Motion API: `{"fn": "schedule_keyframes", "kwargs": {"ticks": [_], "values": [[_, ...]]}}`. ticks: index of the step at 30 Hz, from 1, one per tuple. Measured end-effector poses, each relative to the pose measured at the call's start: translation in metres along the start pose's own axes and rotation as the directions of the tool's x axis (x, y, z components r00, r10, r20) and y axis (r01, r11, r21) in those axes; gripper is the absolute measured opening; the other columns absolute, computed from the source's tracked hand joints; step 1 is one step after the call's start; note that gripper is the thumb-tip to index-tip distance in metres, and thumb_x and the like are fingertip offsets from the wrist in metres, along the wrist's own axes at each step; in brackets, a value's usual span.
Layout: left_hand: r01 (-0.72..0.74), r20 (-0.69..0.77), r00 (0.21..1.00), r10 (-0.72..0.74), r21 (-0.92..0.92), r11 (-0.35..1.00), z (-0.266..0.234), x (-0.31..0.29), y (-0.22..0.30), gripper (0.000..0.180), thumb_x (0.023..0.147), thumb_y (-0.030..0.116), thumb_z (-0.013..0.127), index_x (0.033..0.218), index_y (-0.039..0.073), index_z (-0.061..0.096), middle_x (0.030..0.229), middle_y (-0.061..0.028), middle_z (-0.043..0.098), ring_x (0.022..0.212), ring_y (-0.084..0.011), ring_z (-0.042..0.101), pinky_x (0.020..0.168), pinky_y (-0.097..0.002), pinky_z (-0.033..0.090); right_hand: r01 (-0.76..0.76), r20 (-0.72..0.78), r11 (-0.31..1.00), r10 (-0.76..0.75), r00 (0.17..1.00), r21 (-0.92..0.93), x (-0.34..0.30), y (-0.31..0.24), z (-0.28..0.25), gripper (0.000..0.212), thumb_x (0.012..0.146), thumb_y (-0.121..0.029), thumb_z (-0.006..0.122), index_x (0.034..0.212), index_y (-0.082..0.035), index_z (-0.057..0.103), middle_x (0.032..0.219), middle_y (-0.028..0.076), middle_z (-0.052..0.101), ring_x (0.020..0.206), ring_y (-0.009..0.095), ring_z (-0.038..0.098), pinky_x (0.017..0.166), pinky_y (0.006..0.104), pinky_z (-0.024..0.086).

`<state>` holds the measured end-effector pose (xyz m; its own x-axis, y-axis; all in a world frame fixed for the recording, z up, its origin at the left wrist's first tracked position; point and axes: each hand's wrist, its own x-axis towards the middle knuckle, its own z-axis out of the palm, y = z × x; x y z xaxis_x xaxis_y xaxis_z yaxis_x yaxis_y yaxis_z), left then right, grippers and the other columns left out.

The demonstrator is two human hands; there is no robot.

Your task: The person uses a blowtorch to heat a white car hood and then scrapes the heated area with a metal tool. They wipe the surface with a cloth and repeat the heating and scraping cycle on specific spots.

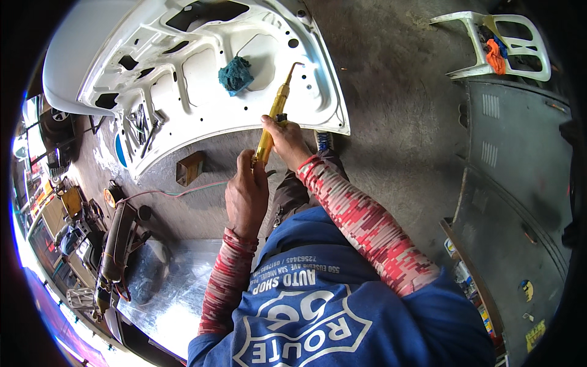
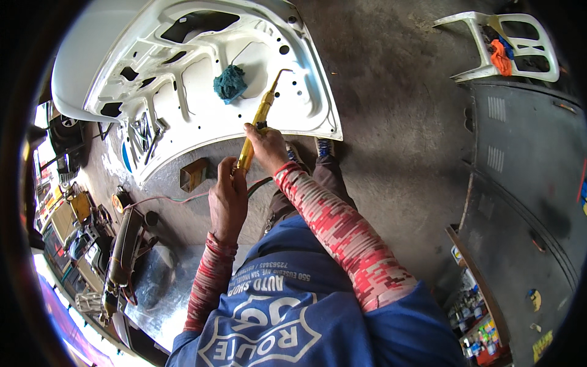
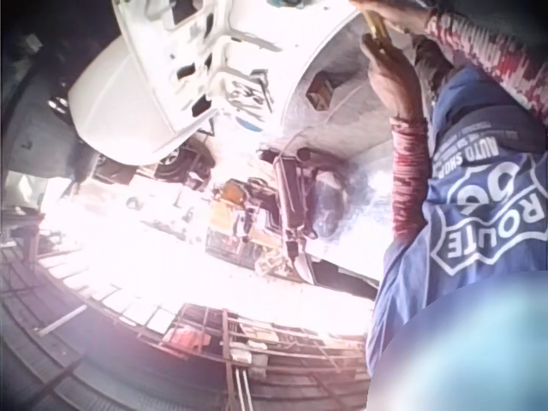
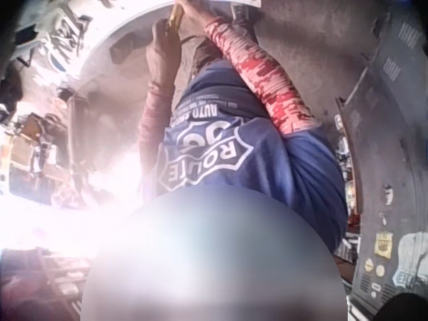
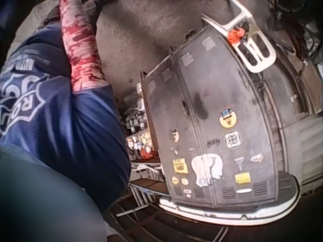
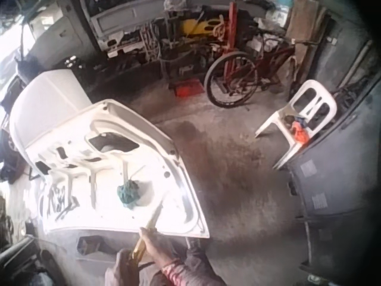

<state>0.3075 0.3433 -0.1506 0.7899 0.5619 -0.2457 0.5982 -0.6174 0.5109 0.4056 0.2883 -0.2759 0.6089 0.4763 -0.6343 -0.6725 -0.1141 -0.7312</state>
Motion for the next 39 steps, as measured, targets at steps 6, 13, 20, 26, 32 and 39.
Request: {"fn": "schedule_keyframes", "kwargs": {"ticks": [6, 13, 20, 26, 32, 39], "values": [[0.056, 0.02, 0.998, -0.058, 0.057, 0.997, 0.004, 0.007, 0.016, 0.016, 0.101, 0.017, 0.054, 0.115, 0.01, 0.053, 0.074, -0.0222, 0.066, 0.065, -0.0436, 0.066, 0.051, -0.0506, 0.049, -0.121, 0.097, 0.99, 0.114, 0.989, 0.068, 0.006, -0.012, -0.012, 0.047, 0.095, -0.052, 0.062, 0.078, -0.009, 0.06, 0.055, -0.002, 0.047, 0.041, 0.007, 0.039, 0.039, 0.0236, 0.029], [0.064, -0.011, 0.998, -0.063, 0.098, 0.993, 0.013, 0.004, 0.024, 0.017, 0.1, 0.017, 0.056, 0.116, 0.011, 0.053, 0.075, -0.0224, 0.067, 0.066, -0.0437, 0.067, 0.051, -0.0507, 0.049, -0.207, 0.125, 0.972, 0.194, 0.973, 0.107, 0.005, -0.014, -0.021, 0.047, 0.097, -0.053, 0.058, 0.082, -0.008, 0.062, 0.056, -0.002, 0.048, 0.041, 0.006, 0.038, 0.039, 0.0233, 0.027], [0.081, -0.003, 0.997, -0.081, 0.091, 0.993, 0.017, 0.004, 0.025, 0.021, 0.1, 0.016, 0.057, 0.12, 0.009, 0.055, 0.08, -0.0221, 0.066, 0.066, -0.0421, 0.066, 0.053, -0.0477, 0.049, -0.263, 0.177, 0.945, 0.23, 0.957, 0.196, 0.007, -0.013, -0.028, 0.045, 0.092, -0.05, 0.067, 0.088, -0.005, 0.065, 0.077, 0.003, 0.059, 0.064, 0.014, 0.056, 0.057, 0.0278, 0.047], [0.094, -0.009, 0.996, -0.094, 0.064, 0.993, 0.02, 0.0, 0.026, 0.022, 0.1, 0.015, 0.057, 0.121, 0.008, 0.056, 0.081, -0.0218, 0.067, 0.066, -0.0408, 0.067, 0.054, -0.0459, 0.049, -0.303, 0.217, 0.942, 0.269, 0.938, 0.143, 0.009, -0.009, -0.033, 0.044, 0.093, -0.049, 0.066, 0.087, -0.006, 0.062, 0.079, 0.003, 0.058, 0.071, 0.013, 0.057, 0.063, 0.0278, 0.049], [0.101, -0.026, 0.995, -0.099, 0.059, 0.993, 0.022, 0.004, 0.027, 0.02, 0.099, 0.016, 0.058, 0.118, 0.01, 0.055, 0.077, -0.0224, 0.067, 0.067, -0.0423, 0.068, 0.052, -0.0493, 0.05, -0.23, 0.148, 0.95, 0.202, 0.968, 0.211, 0.01, -0.01, -0.027, 0.046, 0.096, -0.049, 0.062, 0.087, -0.004, 0.064, 0.061, 0.001, 0.053, 0.041, 0.007, 0.04, 0.038, 0.0232, 0.03], [0.085, -0.028, 0.996, -0.083, 0.063, 0.994, 0.022, 0.006, 0.028, 0.02, 0.099, 0.016, 0.057, 0.118, 0.011, 0.055, 0.076, -0.0228, 0.067, 0.067, -0.043, 0.068, 0.052, -0.0505, 0.05, -0.292, 0.19, 0.928, 0.251, 0.949, 0.231, 0.01, -0.013, -0.032, 0.039, 0.094, -0.046, 0.067, 0.085, -0.009, 0.061, 0.076, -0.001, 0.055, 0.065, 0.009, 0.051, 0.057, 0.0247, 0.044]]}}
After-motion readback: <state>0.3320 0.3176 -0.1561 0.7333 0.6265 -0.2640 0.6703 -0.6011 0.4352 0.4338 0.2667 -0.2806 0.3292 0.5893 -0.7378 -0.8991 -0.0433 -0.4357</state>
